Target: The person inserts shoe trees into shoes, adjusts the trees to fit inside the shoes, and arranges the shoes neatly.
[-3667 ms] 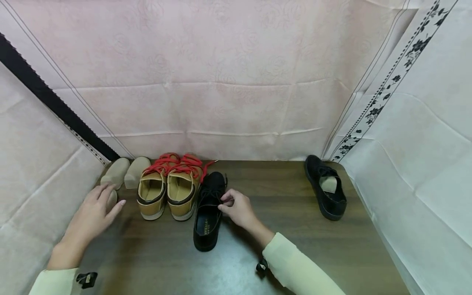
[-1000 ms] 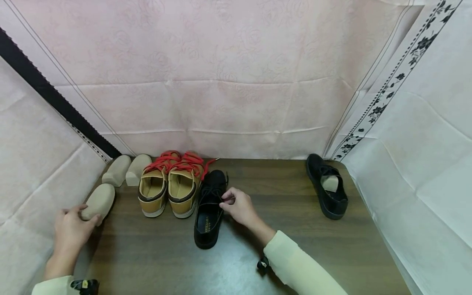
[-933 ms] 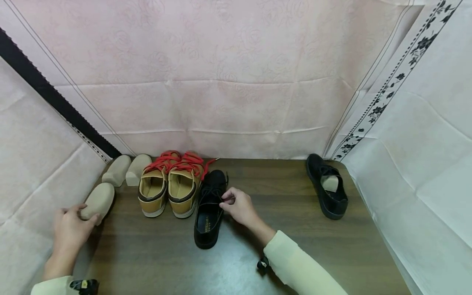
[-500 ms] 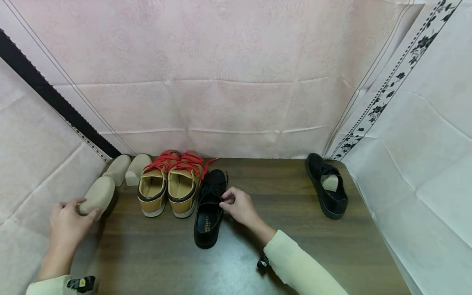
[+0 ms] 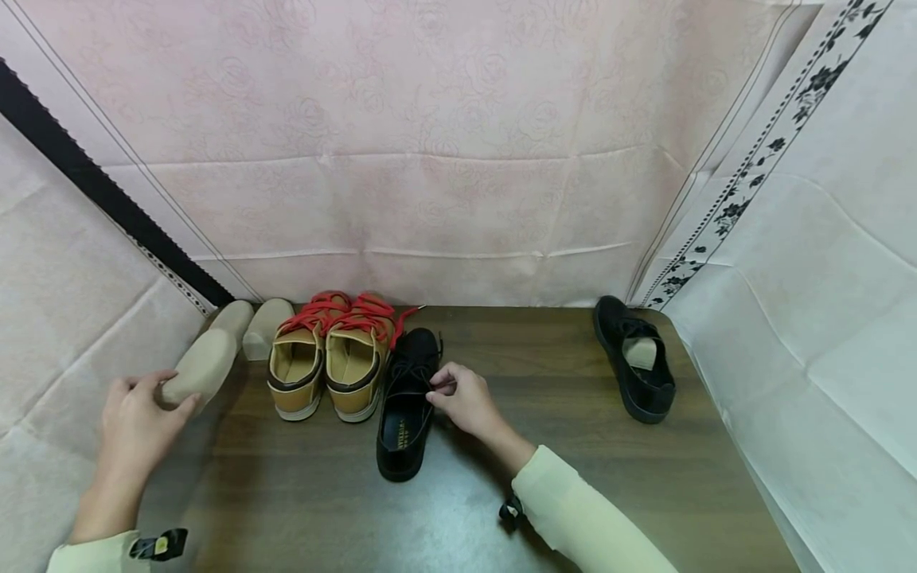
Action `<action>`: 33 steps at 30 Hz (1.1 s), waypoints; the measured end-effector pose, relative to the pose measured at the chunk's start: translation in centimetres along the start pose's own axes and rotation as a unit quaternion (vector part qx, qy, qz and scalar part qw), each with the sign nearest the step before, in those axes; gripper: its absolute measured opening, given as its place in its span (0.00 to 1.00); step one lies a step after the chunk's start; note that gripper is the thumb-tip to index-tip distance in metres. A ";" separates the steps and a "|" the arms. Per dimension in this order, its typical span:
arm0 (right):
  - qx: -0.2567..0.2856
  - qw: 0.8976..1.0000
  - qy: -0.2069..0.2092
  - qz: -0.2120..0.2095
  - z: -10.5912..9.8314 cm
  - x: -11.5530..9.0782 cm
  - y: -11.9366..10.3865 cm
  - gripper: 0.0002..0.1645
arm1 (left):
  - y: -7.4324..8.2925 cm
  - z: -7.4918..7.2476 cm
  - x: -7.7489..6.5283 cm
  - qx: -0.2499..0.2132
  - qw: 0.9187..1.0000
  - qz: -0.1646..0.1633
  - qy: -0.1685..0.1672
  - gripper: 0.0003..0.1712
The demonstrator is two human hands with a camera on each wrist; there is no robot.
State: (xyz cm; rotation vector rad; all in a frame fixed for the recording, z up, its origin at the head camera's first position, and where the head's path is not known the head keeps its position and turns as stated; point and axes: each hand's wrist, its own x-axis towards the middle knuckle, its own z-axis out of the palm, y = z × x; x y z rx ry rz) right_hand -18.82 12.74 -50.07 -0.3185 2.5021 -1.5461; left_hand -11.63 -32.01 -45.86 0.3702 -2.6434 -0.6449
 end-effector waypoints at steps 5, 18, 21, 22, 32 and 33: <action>-0.006 1.000 0.002 0.000 0.0 -0.1 -0.1 0.08 | 0.8 -0.2 0.0 -0.003 1.000 0.019 0.010 0.30; -0.001 1.000 0.005 0.002 0.1 0.0 0.0 0.08 | 2.9 -0.6 -0.1 -0.023 0.997 0.062 0.030 0.29; -0.003 1.000 0.006 0.002 0.1 0.0 0.0 0.08 | 3.4 -0.7 -0.1 -0.022 0.997 0.065 0.029 0.29; -0.003 1.000 0.006 0.002 0.1 0.0 0.0 0.08 | 3.6 -0.7 -0.1 -0.020 0.997 0.065 0.028 0.30; -0.005 1.000 0.005 -0.002 0.0 0.0 0.1 0.07 | 5.8 -0.7 -0.3 -0.041 0.995 0.090 0.023 0.29; -0.005 1.000 0.005 -0.003 0.0 0.0 0.1 0.07 | 6.0 -0.7 -0.3 -0.044 0.994 0.094 0.023 0.29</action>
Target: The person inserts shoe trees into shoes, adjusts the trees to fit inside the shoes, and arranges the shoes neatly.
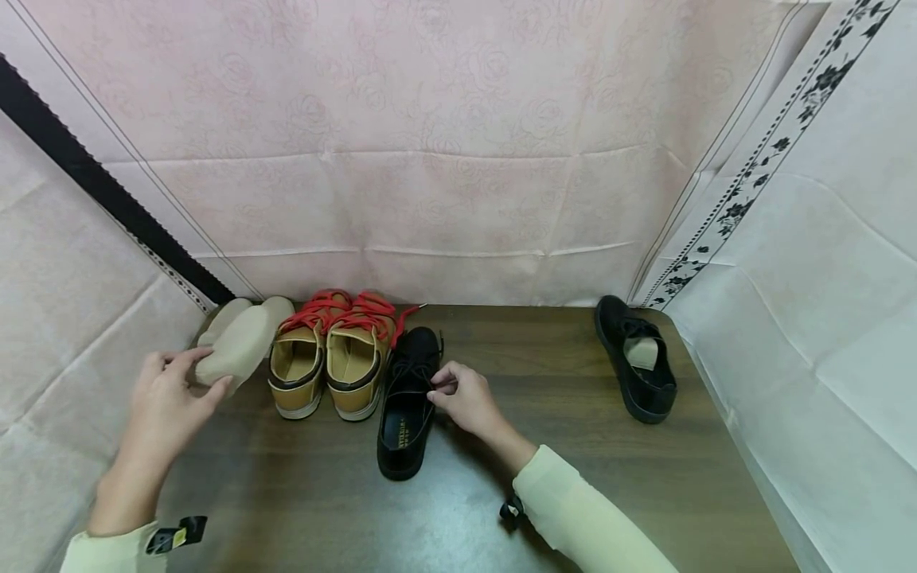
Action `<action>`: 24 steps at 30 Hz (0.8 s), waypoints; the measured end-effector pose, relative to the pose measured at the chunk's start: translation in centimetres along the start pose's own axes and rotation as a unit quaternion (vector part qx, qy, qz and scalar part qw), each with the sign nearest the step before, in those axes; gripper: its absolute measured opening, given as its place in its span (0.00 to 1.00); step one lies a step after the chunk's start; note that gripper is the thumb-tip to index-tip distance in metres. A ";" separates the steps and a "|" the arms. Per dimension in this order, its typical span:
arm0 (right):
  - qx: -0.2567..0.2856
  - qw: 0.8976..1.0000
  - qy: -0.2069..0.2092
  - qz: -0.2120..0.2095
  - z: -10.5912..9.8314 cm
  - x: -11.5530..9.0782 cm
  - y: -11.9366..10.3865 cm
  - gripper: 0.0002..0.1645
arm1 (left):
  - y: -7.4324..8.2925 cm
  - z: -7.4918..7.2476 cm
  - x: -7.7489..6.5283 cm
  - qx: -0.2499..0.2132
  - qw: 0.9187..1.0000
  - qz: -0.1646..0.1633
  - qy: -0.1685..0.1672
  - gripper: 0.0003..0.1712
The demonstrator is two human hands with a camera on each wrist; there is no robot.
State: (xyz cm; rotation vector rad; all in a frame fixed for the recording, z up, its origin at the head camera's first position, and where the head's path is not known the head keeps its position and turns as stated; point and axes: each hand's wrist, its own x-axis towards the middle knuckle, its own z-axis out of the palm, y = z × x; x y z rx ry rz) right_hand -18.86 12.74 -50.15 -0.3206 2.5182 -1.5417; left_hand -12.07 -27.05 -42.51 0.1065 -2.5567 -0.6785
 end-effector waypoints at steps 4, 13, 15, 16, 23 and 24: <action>0.001 1.000 -0.001 -0.003 0.0 0.0 0.1 0.07 | 0.7 0.3 0.1 -0.008 1.000 0.015 -0.001 0.29; -0.003 1.000 0.000 -0.002 0.0 0.1 0.2 0.07 | 2.4 0.4 0.1 -0.014 0.999 0.039 -0.013 0.29; -0.005 1.000 0.001 -0.003 0.0 0.2 0.2 0.07 | 2.8 0.5 0.1 -0.018 0.999 0.048 -0.015 0.29; -0.005 1.000 0.002 -0.005 0.0 0.2 0.2 0.07 | 2.9 0.6 0.1 -0.020 0.998 0.051 -0.017 0.29; -0.011 1.000 0.001 -0.006 -0.1 0.1 0.0 0.08 | 3.7 1.1 0.0 -0.027 0.997 0.066 -0.029 0.30; -0.011 1.000 0.001 -0.006 -0.1 0.1 0.0 0.08 | 3.8 1.1 -0.1 -0.030 0.997 0.068 -0.027 0.30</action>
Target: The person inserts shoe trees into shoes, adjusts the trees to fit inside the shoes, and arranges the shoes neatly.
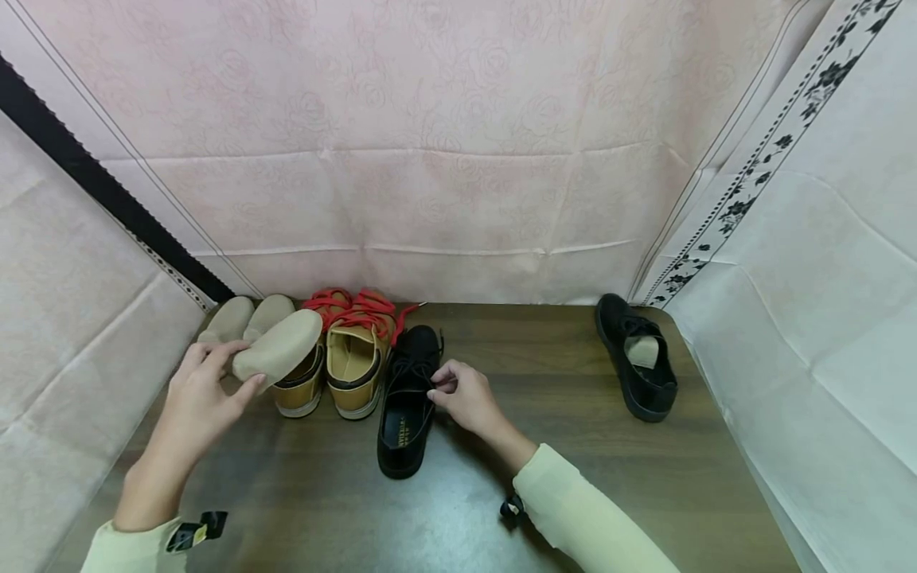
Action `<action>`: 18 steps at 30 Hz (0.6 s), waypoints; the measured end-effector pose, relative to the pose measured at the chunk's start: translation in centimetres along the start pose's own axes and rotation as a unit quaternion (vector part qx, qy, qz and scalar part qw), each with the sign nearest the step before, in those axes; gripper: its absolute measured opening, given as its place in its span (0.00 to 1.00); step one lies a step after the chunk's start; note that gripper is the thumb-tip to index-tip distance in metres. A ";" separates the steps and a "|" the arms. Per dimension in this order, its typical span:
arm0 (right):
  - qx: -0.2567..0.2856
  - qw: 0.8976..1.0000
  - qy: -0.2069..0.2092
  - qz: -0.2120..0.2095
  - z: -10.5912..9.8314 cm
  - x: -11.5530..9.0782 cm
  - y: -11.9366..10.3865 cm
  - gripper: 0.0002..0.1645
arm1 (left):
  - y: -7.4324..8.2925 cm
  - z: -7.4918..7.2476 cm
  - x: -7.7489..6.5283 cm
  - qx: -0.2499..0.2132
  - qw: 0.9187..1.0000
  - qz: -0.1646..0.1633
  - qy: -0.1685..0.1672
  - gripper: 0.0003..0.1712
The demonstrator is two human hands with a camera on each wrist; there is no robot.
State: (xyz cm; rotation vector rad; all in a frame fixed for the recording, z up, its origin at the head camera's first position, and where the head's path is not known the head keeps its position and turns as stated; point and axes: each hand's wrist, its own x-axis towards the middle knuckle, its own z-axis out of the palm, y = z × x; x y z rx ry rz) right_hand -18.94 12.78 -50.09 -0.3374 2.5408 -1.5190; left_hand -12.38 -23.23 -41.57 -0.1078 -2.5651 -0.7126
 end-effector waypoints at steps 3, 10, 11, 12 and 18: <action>0.000 1.000 -0.001 0.001 0.0 0.0 0.0 0.08 | 0.2 0.2 -0.1 -0.008 1.000 0.016 0.011 0.30; -0.033 0.999 0.006 -0.013 0.1 0.1 -0.2 0.09 | 0.6 0.6 -0.1 -0.015 0.998 0.063 0.014 0.30; -0.042 0.999 0.008 -0.014 0.1 0.1 -0.2 0.10 | 0.6 0.7 -0.1 -0.015 0.998 0.067 0.011 0.30; -0.050 0.999 0.010 -0.016 0.1 0.2 -0.3 0.10 | 0.7 0.7 0.0 -0.016 0.997 0.070 0.009 0.31; -0.074 0.997 0.017 -0.022 0.2 0.2 -0.6 0.13 | 1.3 1.0 -0.1 -0.019 0.997 0.079 -0.004 0.31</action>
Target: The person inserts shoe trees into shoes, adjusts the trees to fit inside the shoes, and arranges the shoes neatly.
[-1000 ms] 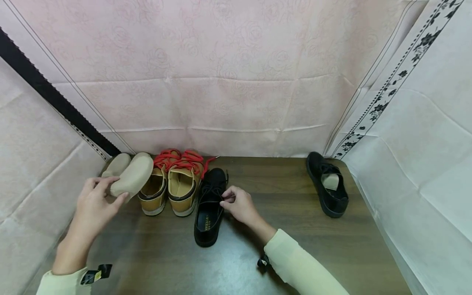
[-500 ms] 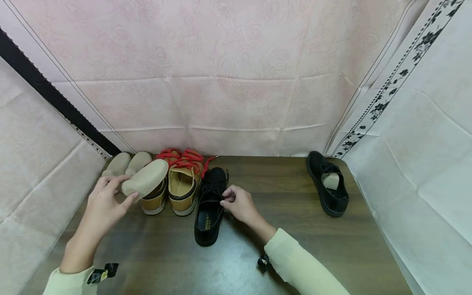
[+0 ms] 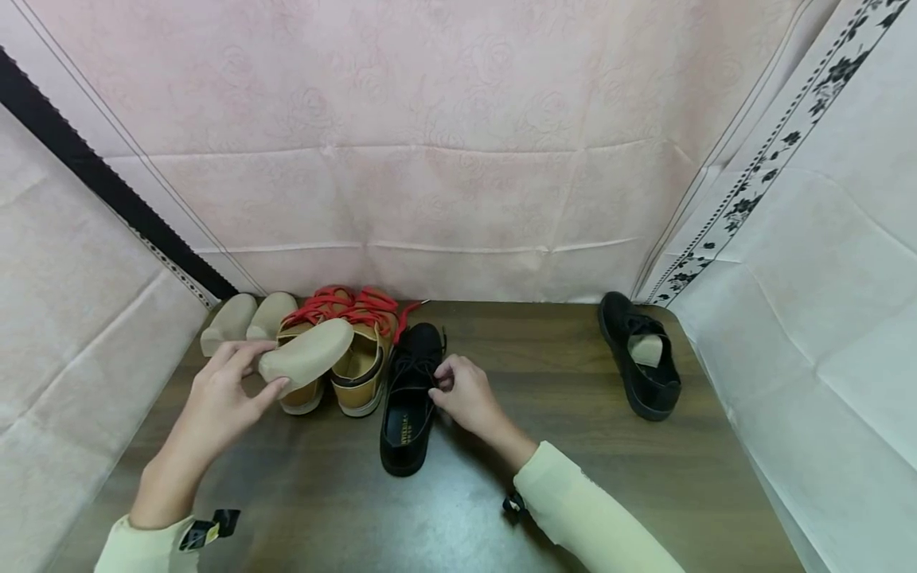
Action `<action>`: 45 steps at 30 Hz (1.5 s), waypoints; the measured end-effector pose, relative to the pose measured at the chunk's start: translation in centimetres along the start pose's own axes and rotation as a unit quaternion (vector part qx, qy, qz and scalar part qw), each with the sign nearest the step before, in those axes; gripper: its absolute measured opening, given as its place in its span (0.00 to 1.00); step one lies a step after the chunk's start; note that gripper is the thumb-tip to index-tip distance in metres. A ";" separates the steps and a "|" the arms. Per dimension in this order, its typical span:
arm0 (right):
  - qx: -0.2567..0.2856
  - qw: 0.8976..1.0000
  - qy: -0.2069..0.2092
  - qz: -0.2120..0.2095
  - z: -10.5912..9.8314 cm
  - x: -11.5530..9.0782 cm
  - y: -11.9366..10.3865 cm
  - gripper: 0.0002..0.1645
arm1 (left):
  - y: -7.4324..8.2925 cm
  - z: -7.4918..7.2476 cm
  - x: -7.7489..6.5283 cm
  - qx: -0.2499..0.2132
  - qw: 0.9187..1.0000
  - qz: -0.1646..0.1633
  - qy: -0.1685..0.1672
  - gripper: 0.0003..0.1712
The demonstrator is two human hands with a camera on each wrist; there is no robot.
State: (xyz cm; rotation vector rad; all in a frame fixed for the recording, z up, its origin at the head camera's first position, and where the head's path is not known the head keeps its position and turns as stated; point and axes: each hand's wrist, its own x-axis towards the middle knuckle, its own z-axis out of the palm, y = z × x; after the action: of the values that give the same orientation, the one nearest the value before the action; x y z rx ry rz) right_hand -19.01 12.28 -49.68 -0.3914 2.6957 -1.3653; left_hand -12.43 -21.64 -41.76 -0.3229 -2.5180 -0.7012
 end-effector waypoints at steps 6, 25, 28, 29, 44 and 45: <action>-0.003 1.000 0.014 -0.015 0.0 -0.1 -0.3 0.14 | 0.9 0.1 0.0 -0.004 1.000 0.006 -0.020 0.31; 0.019 0.999 0.026 -0.040 -0.2 -0.1 -0.1 0.13 | 2.8 0.9 -0.1 -0.028 0.996 0.052 -0.068 0.30; 0.017 0.999 0.025 -0.037 -0.1 -0.1 0.0 0.12 | 3.0 1.0 -0.1 -0.031 0.995 0.055 -0.074 0.30; 0.017 0.999 0.024 -0.037 -0.1 -0.1 0.0 0.12 | 3.0 1.0 -0.1 -0.032 0.995 0.058 -0.074 0.30; 0.007 0.999 0.017 -0.035 0.0 -0.2 -0.2 0.13 | 3.7 0.9 0.1 -0.069 0.987 0.080 -0.124 0.30; 0.006 0.999 0.017 -0.035 0.0 -0.2 -0.3 0.13 | 3.7 0.9 0.1 -0.069 0.986 0.083 -0.129 0.30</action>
State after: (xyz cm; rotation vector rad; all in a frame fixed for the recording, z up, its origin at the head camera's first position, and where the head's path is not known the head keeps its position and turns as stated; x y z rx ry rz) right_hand -18.77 12.17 -49.46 -0.4694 2.7245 -1.4173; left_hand -11.57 -18.03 -40.80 -0.7049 -2.6477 -0.8146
